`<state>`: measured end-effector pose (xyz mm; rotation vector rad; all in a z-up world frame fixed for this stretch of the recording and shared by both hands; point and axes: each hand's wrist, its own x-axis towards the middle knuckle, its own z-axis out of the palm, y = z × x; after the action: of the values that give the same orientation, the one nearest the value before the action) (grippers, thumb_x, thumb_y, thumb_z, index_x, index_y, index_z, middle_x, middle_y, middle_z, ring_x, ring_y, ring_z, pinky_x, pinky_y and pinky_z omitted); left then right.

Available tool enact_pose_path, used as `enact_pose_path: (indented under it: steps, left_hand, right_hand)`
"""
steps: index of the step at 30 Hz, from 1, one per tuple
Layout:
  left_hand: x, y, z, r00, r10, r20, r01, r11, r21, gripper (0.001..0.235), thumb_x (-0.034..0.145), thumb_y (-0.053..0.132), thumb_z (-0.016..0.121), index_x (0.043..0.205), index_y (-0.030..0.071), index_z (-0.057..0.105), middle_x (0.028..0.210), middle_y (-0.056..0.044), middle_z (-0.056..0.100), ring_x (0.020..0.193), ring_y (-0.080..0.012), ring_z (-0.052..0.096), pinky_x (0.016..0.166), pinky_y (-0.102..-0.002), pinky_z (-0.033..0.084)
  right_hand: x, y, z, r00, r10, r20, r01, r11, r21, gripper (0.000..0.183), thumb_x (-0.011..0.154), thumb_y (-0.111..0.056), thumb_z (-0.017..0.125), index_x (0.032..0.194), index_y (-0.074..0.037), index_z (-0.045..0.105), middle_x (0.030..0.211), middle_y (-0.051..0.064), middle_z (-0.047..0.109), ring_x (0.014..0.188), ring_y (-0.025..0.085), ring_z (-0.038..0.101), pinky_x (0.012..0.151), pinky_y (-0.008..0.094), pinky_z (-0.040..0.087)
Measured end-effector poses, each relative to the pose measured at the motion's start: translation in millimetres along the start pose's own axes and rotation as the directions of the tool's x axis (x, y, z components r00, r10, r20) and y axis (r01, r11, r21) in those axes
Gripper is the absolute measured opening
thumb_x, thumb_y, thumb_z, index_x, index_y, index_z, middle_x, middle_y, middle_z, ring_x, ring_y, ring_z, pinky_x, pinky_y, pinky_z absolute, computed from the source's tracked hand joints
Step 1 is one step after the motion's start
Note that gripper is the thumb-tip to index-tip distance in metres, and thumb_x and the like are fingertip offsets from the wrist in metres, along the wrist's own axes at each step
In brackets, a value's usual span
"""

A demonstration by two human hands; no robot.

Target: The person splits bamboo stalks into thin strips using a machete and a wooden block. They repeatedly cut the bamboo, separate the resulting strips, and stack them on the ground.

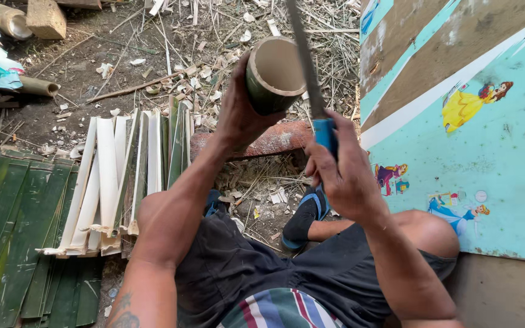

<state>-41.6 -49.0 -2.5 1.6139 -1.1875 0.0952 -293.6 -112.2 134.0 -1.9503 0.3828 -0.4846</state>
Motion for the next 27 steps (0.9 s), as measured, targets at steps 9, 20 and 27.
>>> enact_pose_path:
  steps: [9, 20, 27]
  left_hand:
    - [13, -17, -50, 0.932, -0.043, 0.359, 0.096, 0.987, -0.131, 0.135, 0.062, 0.036, 0.104, 0.162, 0.029, 0.014, 0.16, -0.021, 0.043, 0.148, -0.044, 0.046, 0.115, -0.062, 0.04]
    - [18, -24, -50, 0.933, 0.0, 0.36, 0.044, 0.993, -0.114, 0.136, 0.065, 0.036, 0.102, 0.165, 0.03, 0.009, 0.164, -0.021, 0.043, 0.151, -0.0462, 0.045, 0.119, -0.062, 0.038]
    - [2, 2, -17, 0.981, 0.173, 0.084, -0.172, 0.985, -0.012, 0.148, 0.065, 0.048, 0.106, 0.164, 0.022, -0.002, 0.162, -0.026, 0.036, 0.145, -0.047, 0.048, 0.117, -0.06, 0.046]
  right_hand:
    - [-12, 36, 6, 0.991, -0.03, -0.127, 0.014, 0.992, -0.129, 0.035, 0.109, -0.018, 0.05, 0.139, -0.001, 0.043, 0.078, 0.002, 0.06, 0.062, 0.009, 0.06, 0.052, 0.028, 0.049]
    - [38, 71, 19, 0.985, 0.172, -0.011, -0.165, 0.919, -0.357, 0.02, 0.108, -0.025, 0.051, 0.113, -0.007, 0.044, 0.062, 0.005, 0.057, 0.046, 0.015, 0.057, 0.04, 0.034, 0.042]
    - [42, 109, 9, 0.95, 0.104, 0.295, -0.181, 0.952, 0.247, 0.017, 0.106, -0.022, 0.056, 0.108, -0.007, 0.048, 0.067, 0.003, 0.047, 0.05, 0.013, 0.051, 0.044, 0.034, 0.044]
